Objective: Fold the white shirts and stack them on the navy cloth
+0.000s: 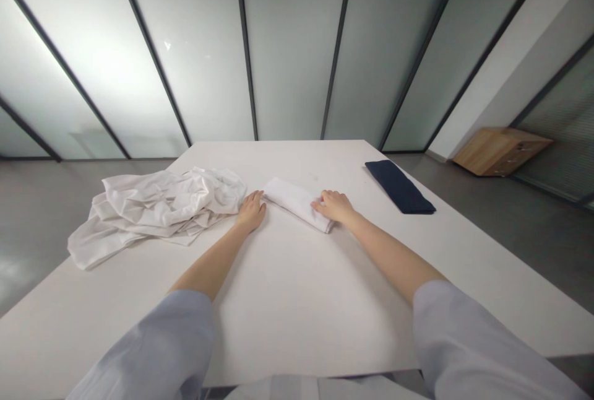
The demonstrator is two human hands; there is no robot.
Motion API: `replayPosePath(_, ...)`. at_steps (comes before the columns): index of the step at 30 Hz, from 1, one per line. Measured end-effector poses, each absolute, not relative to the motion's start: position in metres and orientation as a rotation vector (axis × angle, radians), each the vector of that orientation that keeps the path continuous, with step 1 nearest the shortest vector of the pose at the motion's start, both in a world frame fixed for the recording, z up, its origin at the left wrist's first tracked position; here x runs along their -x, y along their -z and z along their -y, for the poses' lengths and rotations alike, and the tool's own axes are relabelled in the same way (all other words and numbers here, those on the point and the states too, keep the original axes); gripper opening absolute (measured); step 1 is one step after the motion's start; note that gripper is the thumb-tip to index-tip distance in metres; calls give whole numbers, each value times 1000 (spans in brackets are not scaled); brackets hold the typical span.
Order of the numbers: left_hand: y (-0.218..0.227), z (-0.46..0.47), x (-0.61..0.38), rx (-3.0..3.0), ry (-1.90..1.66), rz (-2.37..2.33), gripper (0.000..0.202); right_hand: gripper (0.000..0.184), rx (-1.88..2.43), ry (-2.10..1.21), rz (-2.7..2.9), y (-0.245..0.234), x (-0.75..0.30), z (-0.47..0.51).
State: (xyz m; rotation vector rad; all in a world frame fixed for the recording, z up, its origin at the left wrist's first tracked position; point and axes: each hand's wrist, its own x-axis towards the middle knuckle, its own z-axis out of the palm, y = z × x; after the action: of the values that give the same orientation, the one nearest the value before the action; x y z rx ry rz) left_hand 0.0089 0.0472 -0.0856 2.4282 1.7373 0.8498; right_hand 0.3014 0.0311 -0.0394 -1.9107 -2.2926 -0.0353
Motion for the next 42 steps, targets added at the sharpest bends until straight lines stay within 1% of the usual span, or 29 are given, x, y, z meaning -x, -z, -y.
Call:
replayPosePath(4, 86, -48, -9, -2428, -851, -1742, 47, 50, 1961, -146, 2294, 34, -284, -51)
replayPosePath(10, 88, -49, -9, -2413, -844, -1793, 47, 45, 2124, -527, 2257, 20, -259, -68)
replayPosePath(16, 86, -47, -10, -2407, -847, -1800, 47, 39, 2191, -639, 2277, 6, -250, -67)
replayPosePath(20, 85, -46, -10, -2411, -836, -1790, 48, 39, 2164, -570, 2368, 6, -257, -66)
replayPosePath(25, 83, -44, -11, -2397, -798, -1808, 53, 37, 2179, -334, 2365, 11, -295, -62)
replayPosePath(33, 81, -43, -12, -2439, -717, -1815, 54, 40, 2446, 39, 1977, 22, -395, -37)
replayPosePath(38, 78, -40, -13, -2458, -694, -1810, 55, 37, 2522, 135, 1747, 27, -430, -21)
replayPosePath(42, 75, -38, -14, -2455, -679, -1813, 55, 46, 2496, 233, 1678, 28, -443, -13)
